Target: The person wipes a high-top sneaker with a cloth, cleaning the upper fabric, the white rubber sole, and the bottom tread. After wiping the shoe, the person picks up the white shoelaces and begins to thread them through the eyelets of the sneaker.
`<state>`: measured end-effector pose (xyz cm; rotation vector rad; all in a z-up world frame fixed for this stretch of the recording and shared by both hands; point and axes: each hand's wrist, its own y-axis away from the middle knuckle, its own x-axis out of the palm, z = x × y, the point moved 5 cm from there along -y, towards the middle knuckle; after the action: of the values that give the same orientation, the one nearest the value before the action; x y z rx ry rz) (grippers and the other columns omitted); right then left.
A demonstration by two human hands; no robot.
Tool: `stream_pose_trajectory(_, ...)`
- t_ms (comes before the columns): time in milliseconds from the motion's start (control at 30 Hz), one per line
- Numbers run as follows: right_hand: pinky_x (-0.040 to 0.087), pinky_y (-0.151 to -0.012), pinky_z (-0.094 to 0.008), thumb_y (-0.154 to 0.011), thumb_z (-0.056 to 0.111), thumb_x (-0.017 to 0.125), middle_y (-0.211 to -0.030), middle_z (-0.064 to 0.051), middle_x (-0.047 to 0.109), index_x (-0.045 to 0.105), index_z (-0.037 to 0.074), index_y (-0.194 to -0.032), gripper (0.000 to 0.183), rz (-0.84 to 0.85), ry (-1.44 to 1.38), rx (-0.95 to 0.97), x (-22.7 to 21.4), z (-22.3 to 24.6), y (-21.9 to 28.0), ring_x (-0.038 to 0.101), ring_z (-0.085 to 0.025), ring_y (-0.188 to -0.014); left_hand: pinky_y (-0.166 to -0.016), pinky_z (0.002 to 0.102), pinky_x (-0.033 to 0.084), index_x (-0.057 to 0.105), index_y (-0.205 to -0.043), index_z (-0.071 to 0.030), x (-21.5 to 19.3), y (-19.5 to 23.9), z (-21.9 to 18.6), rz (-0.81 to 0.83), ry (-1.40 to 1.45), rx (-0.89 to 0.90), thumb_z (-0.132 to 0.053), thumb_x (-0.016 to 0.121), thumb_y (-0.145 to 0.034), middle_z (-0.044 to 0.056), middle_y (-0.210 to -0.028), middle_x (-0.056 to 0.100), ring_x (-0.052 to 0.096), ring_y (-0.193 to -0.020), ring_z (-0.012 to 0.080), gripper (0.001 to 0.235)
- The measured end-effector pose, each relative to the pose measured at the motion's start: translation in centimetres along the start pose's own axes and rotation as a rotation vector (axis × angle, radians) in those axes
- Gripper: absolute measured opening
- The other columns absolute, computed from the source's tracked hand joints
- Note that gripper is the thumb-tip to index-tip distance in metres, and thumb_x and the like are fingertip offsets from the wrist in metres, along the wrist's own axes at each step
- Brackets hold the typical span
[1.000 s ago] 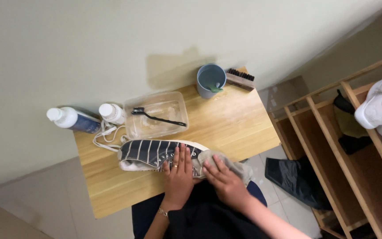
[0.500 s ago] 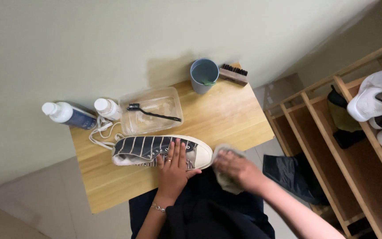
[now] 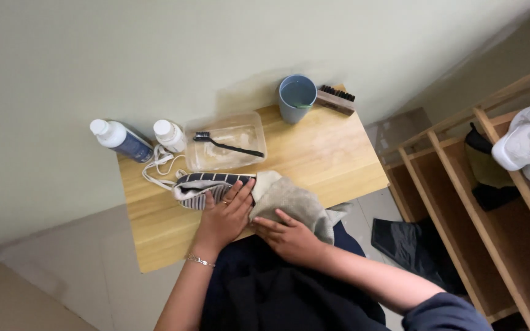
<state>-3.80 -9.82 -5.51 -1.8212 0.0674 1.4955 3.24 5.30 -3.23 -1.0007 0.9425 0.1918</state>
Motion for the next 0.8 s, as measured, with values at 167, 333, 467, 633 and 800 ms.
stream_pose_trajectory(167, 0.021, -0.124, -0.052, -0.098, 0.009, 0.049, -0.144, -0.002, 0.063, 0.067, 0.007, -0.127, 0.034, 0.017, -0.018, -0.003, -3.6, -1.9, 2.0, 0.046, -0.02, -0.148, -0.12, 0.066, -0.003, 0.059, -0.136, -0.03, -0.2, 0.8, 0.4, 0.037, 0.072, -0.01, -0.035, 0.042, -0.099, -0.011, -0.159, 0.049, 0.037, -0.152, 0.0128, 0.041)
stream_pose_trajectory(333, 0.031, -0.12, -0.054, -0.101, 0.01, 0.051, -0.144, -0.001, 0.065, 0.072, 0.014, -0.116, 0.026, -0.073, -0.116, -0.076, -5.1, -5.6, 4.1, 0.052, -0.029, -0.143, -0.12, 0.066, 0.003, 0.052, -0.148, -0.034, -0.3, 0.5, 0.5, 0.022, 0.038, -0.015, -0.033, 0.039, -0.098, -0.013, -0.164, 0.042, 0.03, -0.156, 0.0131, 0.052)
stream_pose_trajectory(467, 0.051, -0.098, -0.049, -0.104, 0.014, 0.054, -0.124, -0.008, 0.075, 0.075, 0.007, -0.093, 0.024, -0.187, -0.264, -0.12, -7.7, -9.6, 4.4, 0.069, -0.034, -0.112, -0.121, 0.064, -0.005, 0.053, -0.147, -0.034, -0.5, 0.6, 0.7, 0.02, 0.073, -0.01, -0.032, 0.039, -0.096, -0.013, -0.162, 0.045, 0.032, -0.154, 0.012, 0.053)
stream_pose_trajectory(633, 0.057, -0.071, -0.039, -0.098, 0.018, 0.059, -0.106, -0.007, 0.078, 0.079, 0.011, -0.091, 0.022, -0.266, -0.149, 0.015, -12.3, -16.2, 4.5, 0.068, -0.026, -0.075, -0.121, 0.064, -0.003, 0.055, -0.147, -0.031, -0.2, 0.9, 0.4, 0.0, 0.081, -0.037, -0.031, 0.041, -0.097, -0.01, -0.162, 0.045, 0.036, -0.152, 0.0133, 0.052)
stream_pose_trajectory(800, 0.055, -0.059, -0.038, -0.088, 0.004, 0.063, -0.086, -0.01, 0.075, 0.078, 0.007, -0.077, 0.019, -0.435, 0.036, -0.036, -21.5, -16.5, -1.6, 0.06, -0.026, -0.058, -0.116, 0.073, 0.012, 0.055, -0.145, -0.029, -0.8, 2.1, -0.8, -0.079, 0.033, -0.085, -0.032, 0.043, -0.097, -0.003, -0.165, 0.043, 0.031, -0.157, 0.0216, 0.049)
